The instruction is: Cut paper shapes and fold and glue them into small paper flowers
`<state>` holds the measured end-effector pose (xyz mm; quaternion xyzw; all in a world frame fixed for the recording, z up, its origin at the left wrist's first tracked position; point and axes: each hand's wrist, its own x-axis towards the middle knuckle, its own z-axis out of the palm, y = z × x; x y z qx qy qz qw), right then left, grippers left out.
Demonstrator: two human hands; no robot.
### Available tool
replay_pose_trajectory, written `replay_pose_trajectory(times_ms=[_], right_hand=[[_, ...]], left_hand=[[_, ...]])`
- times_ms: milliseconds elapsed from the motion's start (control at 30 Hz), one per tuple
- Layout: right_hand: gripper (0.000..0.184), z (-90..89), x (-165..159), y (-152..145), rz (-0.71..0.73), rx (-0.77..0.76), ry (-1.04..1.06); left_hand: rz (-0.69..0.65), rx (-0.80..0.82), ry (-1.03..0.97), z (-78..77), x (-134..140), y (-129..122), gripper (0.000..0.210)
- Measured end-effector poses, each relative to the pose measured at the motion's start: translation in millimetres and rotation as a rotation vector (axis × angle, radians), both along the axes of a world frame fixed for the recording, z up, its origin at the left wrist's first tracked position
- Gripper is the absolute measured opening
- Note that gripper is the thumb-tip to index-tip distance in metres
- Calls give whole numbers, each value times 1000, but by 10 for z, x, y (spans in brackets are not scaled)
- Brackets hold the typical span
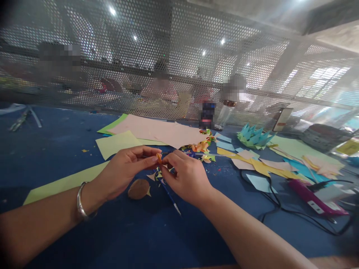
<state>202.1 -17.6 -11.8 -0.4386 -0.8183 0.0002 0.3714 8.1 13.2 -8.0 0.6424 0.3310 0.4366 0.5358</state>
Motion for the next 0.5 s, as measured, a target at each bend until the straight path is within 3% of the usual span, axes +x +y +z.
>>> replay_pose_trajectory(times_ms=[500], right_hand=[[4, 3, 3, 5, -1, -45, 60]], left_hand=[[-42, -25, -12, 21, -11, 17, 36]])
